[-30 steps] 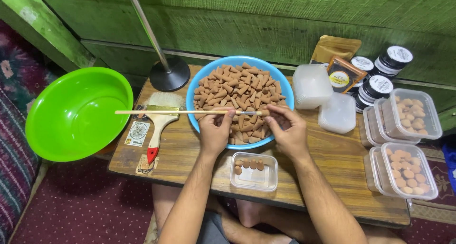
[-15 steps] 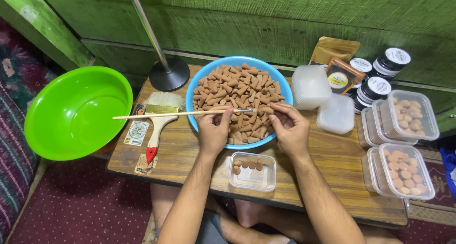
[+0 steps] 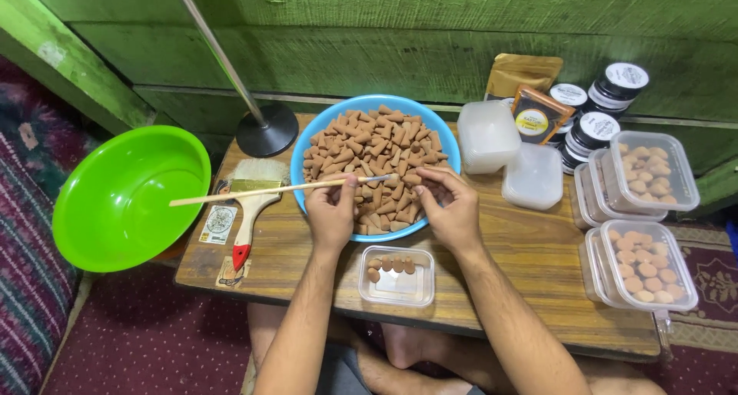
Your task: Applying a coating to the tips of incense cones using a brush and sorting them into a container.
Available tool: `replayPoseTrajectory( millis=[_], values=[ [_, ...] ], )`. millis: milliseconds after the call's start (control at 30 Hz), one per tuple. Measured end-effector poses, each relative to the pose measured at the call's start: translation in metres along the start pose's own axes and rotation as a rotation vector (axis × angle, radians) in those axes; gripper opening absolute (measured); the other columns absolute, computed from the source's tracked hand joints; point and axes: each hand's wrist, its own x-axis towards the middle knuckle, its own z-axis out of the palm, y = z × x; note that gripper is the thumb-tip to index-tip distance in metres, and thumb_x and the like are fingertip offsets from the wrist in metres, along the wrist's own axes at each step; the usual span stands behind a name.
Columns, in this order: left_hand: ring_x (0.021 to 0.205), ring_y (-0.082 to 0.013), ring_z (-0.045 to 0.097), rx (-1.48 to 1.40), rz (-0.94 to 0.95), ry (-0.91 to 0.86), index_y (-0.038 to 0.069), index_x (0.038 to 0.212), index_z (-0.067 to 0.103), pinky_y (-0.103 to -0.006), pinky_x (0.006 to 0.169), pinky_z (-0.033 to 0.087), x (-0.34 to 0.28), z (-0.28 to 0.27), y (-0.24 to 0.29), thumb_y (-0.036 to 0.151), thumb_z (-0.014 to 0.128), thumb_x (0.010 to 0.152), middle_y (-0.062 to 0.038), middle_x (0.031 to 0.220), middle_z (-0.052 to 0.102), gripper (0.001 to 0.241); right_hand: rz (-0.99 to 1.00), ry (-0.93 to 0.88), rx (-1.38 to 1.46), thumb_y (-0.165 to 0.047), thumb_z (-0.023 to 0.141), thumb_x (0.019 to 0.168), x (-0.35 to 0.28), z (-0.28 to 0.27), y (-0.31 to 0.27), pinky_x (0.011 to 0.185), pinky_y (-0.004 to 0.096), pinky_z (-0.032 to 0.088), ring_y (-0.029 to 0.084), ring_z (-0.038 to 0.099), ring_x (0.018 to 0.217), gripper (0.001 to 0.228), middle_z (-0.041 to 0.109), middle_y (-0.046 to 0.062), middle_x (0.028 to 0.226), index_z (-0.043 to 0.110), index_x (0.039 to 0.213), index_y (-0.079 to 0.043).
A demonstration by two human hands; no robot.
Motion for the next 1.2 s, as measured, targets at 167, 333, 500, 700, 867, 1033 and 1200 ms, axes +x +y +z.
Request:
replayPoseTrajectory(
  millis=[167, 333, 500, 700, 867, 1033, 1200],
  values=[
    [0.045, -0.0117, 0.062, -0.03, -0.005, -0.064, 0.0, 0.105, 0.074, -0.0217, 0.045, 0.048, 0.002, -0.006, -0.018, 0.007, 0.069, 0.097, -0.009, 0.058, 0.066, 0.012, 0.013, 0.015, -0.019, 0.011, 0.072, 0.086, 0.0, -0.001, 0.007, 0.076, 0.025, 0.06, 0.017, 0.072, 0.091, 0.027, 0.07, 0.012, 0.108, 0.076, 0.11, -0.002],
    [0.045, -0.0129, 0.064, -0.122, -0.02, -0.2, -0.005, 0.109, 0.068, -0.0212, 0.045, 0.053, 0.004, -0.006, -0.007, 0.004, 0.065, 0.098, -0.014, 0.061, 0.07, 0.015, 0.092, 0.005, -0.056, 0.007, 0.077, 0.084, -0.007, 0.003, 0.012, 0.074, 0.026, 0.061, 0.017, 0.073, 0.085, 0.029, 0.072, 0.013, 0.099, 0.077, 0.111, -0.002],
    [0.086, -0.0274, 0.078, -0.238, -0.03, -0.236, -0.007, 0.105, 0.057, -0.0326, 0.073, 0.067, 0.007, -0.009, -0.015, 0.001, 0.064, 0.097, -0.028, 0.106, 0.074, 0.013, 0.116, 0.015, -0.052, 0.006, 0.076, 0.084, -0.007, 0.003, 0.006, 0.075, 0.023, 0.06, 0.015, 0.073, 0.087, 0.031, 0.075, 0.014, 0.104, 0.076, 0.114, -0.002],
    [0.086, -0.0262, 0.078, -0.259, -0.025, -0.307, -0.009, 0.102, 0.055, -0.0305, 0.076, 0.067, 0.009, -0.009, -0.014, -0.005, 0.063, 0.095, -0.031, 0.107, 0.073, 0.011, 0.175, -0.011, 0.016, 0.008, 0.073, 0.085, -0.008, 0.006, 0.004, 0.077, 0.023, 0.06, 0.012, 0.07, 0.085, 0.031, 0.073, 0.012, 0.106, 0.078, 0.115, -0.003],
    [0.086, -0.0252, 0.078, -0.257, -0.03, -0.271, -0.011, 0.102, 0.055, -0.0298, 0.076, 0.067, 0.008, -0.008, -0.011, -0.006, 0.064, 0.094, -0.031, 0.107, 0.073, 0.012, 0.159, -0.004, 0.054, 0.01, 0.072, 0.085, -0.005, 0.004, 0.008, 0.076, 0.023, 0.061, 0.013, 0.071, 0.085, 0.034, 0.074, 0.014, 0.109, 0.075, 0.117, -0.001],
    [0.086, -0.0257, 0.078, -0.304, -0.045, -0.261, -0.007, 0.11, 0.049, -0.0288, 0.078, 0.067, 0.01, -0.012, -0.018, -0.004, 0.063, 0.096, -0.031, 0.109, 0.073, 0.021, 0.097, -0.02, 0.034, 0.011, 0.071, 0.087, -0.004, 0.001, 0.012, 0.077, 0.027, 0.061, 0.016, 0.073, 0.088, 0.028, 0.072, 0.016, 0.11, 0.075, 0.113, 0.002],
    [0.086, -0.0217, 0.077, -0.289, -0.065, -0.249, -0.004, 0.11, 0.046, -0.0241, 0.077, 0.067, 0.008, -0.008, -0.012, -0.004, 0.063, 0.095, -0.029, 0.108, 0.074, 0.023, 0.082, -0.042, 0.015, 0.012, 0.07, 0.088, -0.007, 0.003, 0.013, 0.079, 0.029, 0.062, 0.02, 0.074, 0.09, 0.026, 0.071, 0.017, 0.11, 0.074, 0.112, 0.004]
  ],
)
